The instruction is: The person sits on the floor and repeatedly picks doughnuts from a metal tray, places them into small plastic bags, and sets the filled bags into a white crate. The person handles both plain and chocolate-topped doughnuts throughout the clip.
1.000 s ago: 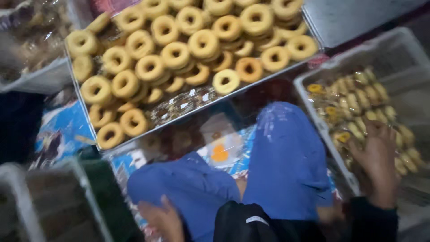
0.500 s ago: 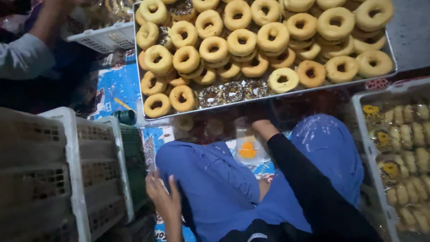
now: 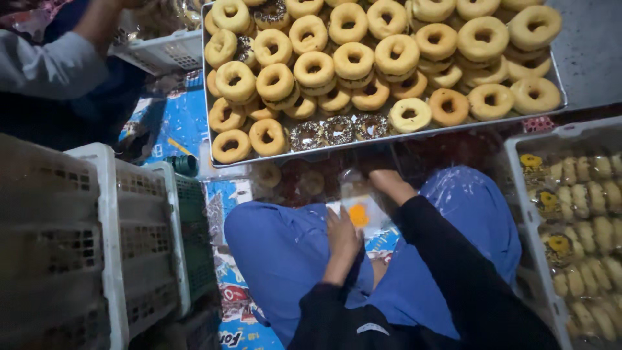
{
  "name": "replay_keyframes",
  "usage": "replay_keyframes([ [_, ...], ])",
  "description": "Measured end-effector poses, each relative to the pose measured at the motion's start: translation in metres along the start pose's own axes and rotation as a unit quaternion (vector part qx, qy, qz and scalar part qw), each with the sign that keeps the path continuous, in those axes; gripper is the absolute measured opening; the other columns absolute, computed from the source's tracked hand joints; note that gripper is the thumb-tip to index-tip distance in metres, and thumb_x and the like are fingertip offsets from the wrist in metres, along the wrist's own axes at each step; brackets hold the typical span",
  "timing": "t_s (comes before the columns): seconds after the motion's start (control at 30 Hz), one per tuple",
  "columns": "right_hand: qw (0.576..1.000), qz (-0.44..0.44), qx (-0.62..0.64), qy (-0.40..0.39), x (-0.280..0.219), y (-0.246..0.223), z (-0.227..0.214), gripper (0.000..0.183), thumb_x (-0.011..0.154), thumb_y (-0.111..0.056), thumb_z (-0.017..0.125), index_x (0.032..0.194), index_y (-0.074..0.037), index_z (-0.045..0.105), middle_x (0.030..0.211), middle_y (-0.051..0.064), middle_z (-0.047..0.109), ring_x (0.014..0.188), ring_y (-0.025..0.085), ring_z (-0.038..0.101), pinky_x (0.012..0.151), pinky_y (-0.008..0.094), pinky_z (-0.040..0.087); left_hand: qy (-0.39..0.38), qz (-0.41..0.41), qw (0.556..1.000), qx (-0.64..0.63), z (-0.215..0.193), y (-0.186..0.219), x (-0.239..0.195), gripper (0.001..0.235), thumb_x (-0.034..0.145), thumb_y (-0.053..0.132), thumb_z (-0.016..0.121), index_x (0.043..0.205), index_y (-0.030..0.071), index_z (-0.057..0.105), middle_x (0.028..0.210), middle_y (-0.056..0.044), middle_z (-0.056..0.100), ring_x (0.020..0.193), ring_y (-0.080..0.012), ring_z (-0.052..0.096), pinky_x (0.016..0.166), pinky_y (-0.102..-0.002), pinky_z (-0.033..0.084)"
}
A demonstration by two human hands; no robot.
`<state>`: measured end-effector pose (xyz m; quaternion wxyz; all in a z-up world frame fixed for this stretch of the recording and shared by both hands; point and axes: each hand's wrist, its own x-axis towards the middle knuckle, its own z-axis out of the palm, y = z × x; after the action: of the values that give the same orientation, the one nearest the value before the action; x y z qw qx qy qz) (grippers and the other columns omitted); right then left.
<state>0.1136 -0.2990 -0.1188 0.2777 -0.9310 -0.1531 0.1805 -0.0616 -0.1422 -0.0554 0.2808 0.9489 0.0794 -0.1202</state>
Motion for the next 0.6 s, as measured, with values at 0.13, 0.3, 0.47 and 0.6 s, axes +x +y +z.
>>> replay_keyframes([
  [0.13,0.987,-0.011,-0.162,0.013,-0.028,0.006,-0.036,0.026,0.090,-0.032,0.070,0.095,-0.007,0.074,0.097,0.018,0.073,0.094,0.040,0.069,0.082,0.052,0.055,0.002,-0.049,0.997,0.060,0.031,0.008,0.020,0.101,0.065,0.013,0.089,0.146,-0.007,0.033,0.152,-0.031,0.032,0.131,-0.0462,0.043,0.104,-0.050,0.042],
  [0.3,0.985,-0.085,-0.113,0.094,-0.066,-0.028,-0.083,0.018,0.086,-0.024,0.071,0.098,-0.011,0.075,0.092,0.013,0.073,0.088,0.034,0.069,0.079,0.050,0.051,0.032,-0.048,0.993,-0.105,0.053,-0.001,0.030,0.082,0.070,0.016,0.086,0.137,-0.007,0.044,0.136,-0.030,0.046,0.126,-0.0445,0.047,0.109,-0.047,0.043],
  [0.47,0.977,-0.159,-0.082,0.119,-0.104,-0.063,-0.115,0.017,0.078,-0.020,0.071,0.092,-0.011,0.074,0.091,0.006,0.072,0.091,0.023,0.066,0.084,0.044,0.041,0.219,-0.054,0.955,-0.194,0.019,0.000,0.038,0.049,0.090,0.012,0.064,0.137,-0.004,0.059,0.134,-0.026,0.059,0.125,-0.0413,0.054,0.110,-0.048,0.043],
  [0.6,0.929,-0.252,-0.222,0.157,-0.141,-0.092,-0.112,0.018,0.084,-0.018,0.066,0.099,-0.011,0.074,0.092,0.003,0.069,0.094,0.021,0.065,0.096,0.047,0.044,0.230,0.175,0.906,-0.308,-0.040,0.037,0.026,0.058,0.093,0.011,0.059,0.146,-0.009,0.049,0.145,-0.027,0.053,0.132,-0.0453,0.050,0.111,-0.050,0.037],
])
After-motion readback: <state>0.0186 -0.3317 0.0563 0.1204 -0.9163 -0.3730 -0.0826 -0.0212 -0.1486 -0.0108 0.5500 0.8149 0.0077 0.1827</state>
